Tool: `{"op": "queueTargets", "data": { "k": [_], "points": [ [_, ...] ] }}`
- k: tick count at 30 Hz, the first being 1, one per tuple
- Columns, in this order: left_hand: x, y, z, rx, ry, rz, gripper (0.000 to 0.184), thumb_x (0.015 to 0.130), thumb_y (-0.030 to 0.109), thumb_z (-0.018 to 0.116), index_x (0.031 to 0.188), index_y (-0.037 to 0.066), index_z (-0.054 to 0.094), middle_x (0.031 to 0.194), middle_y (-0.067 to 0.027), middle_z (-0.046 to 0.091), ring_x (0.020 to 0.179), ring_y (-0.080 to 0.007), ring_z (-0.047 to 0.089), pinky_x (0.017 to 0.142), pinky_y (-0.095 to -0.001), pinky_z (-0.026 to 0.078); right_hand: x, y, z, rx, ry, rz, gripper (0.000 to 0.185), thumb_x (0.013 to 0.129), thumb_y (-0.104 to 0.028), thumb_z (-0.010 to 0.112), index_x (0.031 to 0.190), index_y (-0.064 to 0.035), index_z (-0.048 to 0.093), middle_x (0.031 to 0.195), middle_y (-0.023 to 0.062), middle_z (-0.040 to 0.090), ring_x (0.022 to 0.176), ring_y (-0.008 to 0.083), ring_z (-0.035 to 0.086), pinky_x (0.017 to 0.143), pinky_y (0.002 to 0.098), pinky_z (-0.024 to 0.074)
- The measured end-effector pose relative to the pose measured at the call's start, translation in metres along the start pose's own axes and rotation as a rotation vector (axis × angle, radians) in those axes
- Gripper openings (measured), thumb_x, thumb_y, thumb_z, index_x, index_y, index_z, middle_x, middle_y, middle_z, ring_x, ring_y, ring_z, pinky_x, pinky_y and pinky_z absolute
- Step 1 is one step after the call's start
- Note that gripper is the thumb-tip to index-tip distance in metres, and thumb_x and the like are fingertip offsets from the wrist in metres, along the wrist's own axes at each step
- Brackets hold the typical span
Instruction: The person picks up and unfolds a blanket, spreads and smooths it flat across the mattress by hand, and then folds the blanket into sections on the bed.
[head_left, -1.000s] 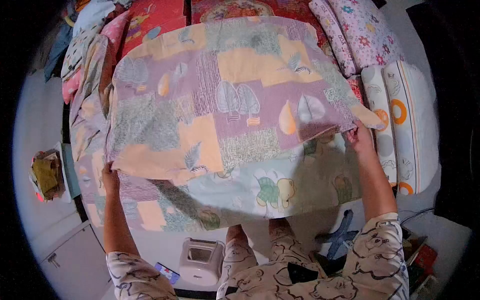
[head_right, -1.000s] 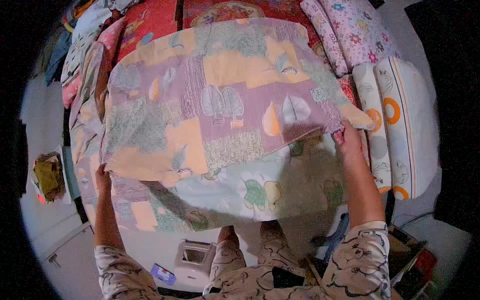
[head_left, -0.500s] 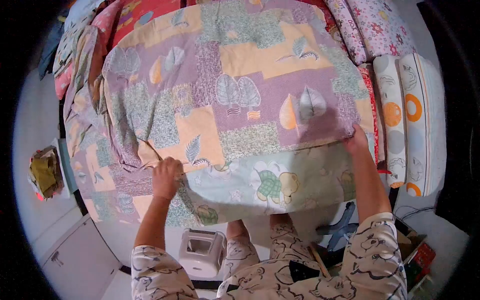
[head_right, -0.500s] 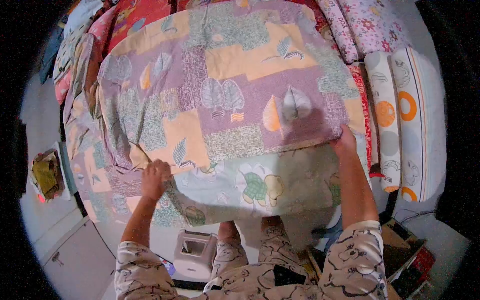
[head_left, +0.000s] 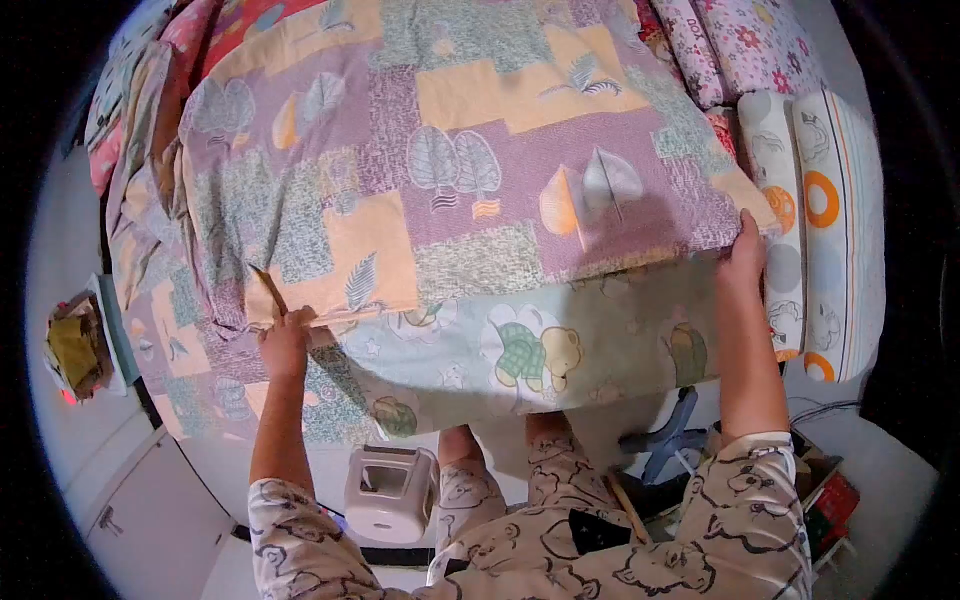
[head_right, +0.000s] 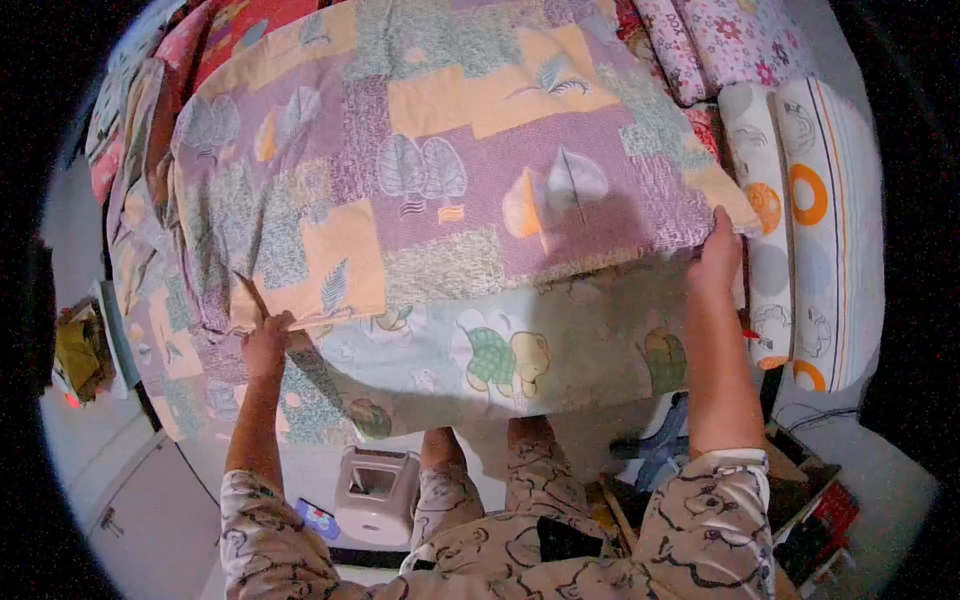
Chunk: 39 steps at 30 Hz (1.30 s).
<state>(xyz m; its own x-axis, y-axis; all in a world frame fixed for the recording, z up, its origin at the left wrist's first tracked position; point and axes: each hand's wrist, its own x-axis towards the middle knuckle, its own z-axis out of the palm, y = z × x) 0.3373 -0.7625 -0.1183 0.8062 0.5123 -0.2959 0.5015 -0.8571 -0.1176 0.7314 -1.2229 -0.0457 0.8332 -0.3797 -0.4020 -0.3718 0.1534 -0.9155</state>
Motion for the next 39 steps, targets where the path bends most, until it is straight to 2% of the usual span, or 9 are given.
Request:
{"op": "queueTargets", "data": {
  "k": [2,5,9,12,17,23,28,35,39],
  "points": [
    [-0.002,0.004,-0.030,-0.296,-0.019,-0.134,0.020,0.072,0.012,0.045,0.091,0.013,0.050,0.085,-0.0056,0.053,0.078,-0.0269,0.052,0.065,-0.0388,0.038,-0.001,-0.009,0.001,0.015,0.003,-0.096,0.032,0.078,-0.020,0.048,0.101,0.0022,0.047,0.089,0.0085,0.054,0.077,0.0167,0.053,0.064,0.0297,0.0433],
    [-0.013,-0.002,-0.052,-0.115,0.097,-0.222,0.021,0.070,0.006,0.045,0.090,0.011,0.049,0.081,-0.0085,0.052,0.076,-0.0286,0.051,0.062,-0.0386,0.039,-0.013,-0.024,-0.010,0.057,-0.073,-0.124,0.033,0.078,-0.021,0.049,0.103,0.0003,0.045,0.090,0.0084,0.053,0.080,0.0171,0.053,0.065,0.0315,0.0435],
    [-0.050,-0.022,-0.089,-0.260,0.387,-0.108,0.028,0.064,-0.006,0.045,0.086,0.008,0.054,0.077,-0.0108,0.049,0.072,-0.0295,0.049,0.060,-0.0356,0.040,-0.051,-0.053,-0.033,-0.095,0.014,-0.179,0.034,0.080,-0.021,0.047,0.106,0.0012,0.041,0.086,0.0098,0.054,0.077,0.0190,0.053,0.065,0.0301,0.0432],
    [-0.087,-0.005,-0.118,-0.216,0.342,0.005,0.033,0.057,-0.010,0.043,0.084,0.006,0.055,0.077,-0.0102,0.049,0.071,-0.0285,0.050,0.060,-0.0356,0.041,-0.047,-0.043,-0.081,-0.084,0.065,-0.127,0.035,0.080,-0.022,0.048,0.105,0.0023,0.042,0.085,0.0108,0.054,0.076,0.0203,0.053,0.067,0.0307,0.0427],
    [-0.129,0.002,-0.064,-0.165,0.073,0.035,0.021,0.067,0.001,0.046,0.087,0.006,0.053,0.076,-0.0101,0.050,0.069,-0.0277,0.051,0.057,-0.0357,0.042,-0.018,0.049,-0.193,-0.069,0.078,0.005,0.031,0.080,-0.025,0.050,0.098,0.0002,0.048,0.086,0.0100,0.054,0.075,0.0191,0.053,0.067,0.0305,0.0423],
    [-0.127,0.010,-0.011,-0.183,-0.164,0.001,0.016,0.075,0.007,0.041,0.086,0.011,0.050,0.080,-0.0110,0.051,0.072,-0.0294,0.053,0.058,-0.0383,0.043,-0.048,0.053,-0.176,-0.460,0.206,0.213,0.027,0.080,-0.021,0.048,0.096,0.0010,0.047,0.088,0.0093,0.053,0.073,0.0185,0.052,0.061,0.0309,0.0426],
    [-0.125,0.023,-0.015,-0.140,-0.395,-0.059,0.015,0.070,0.008,0.045,0.085,0.012,0.048,0.093,-0.0097,0.051,0.076,-0.0289,0.053,0.061,-0.0388,0.044,-0.034,0.071,-0.200,-0.287,0.222,0.077,0.022,0.079,-0.020,0.049,0.090,0.0003,0.048,0.079,0.0063,0.052,0.064,0.0150,0.050,0.053,0.0279,0.0411],
    [-0.111,0.024,0.011,-0.148,-0.463,-0.056,0.016,0.074,0.010,0.040,0.087,0.013,0.049,0.087,-0.0114,0.051,0.074,-0.0308,0.053,0.062,-0.0418,0.043,-0.026,0.074,-0.203,-0.419,0.186,0.133,0.018,0.077,-0.013,0.051,0.090,-0.0010,0.047,0.078,0.0050,0.051,0.061,0.0133,0.048,0.051,0.0259,0.0396],
    [-0.071,0.085,-0.025,-0.349,-0.160,0.090,0.020,0.065,0.006,0.049,0.084,0.007,0.049,0.086,-0.0143,0.048,0.072,-0.0314,0.052,0.058,-0.0402,0.044,-0.039,0.063,-0.186,-0.381,0.171,0.020,0.021,0.076,-0.011,0.052,0.093,-0.0005,0.047,0.079,0.0065,0.052,0.065,0.0149,0.050,0.054,0.0267,0.0403]
  ]
}}
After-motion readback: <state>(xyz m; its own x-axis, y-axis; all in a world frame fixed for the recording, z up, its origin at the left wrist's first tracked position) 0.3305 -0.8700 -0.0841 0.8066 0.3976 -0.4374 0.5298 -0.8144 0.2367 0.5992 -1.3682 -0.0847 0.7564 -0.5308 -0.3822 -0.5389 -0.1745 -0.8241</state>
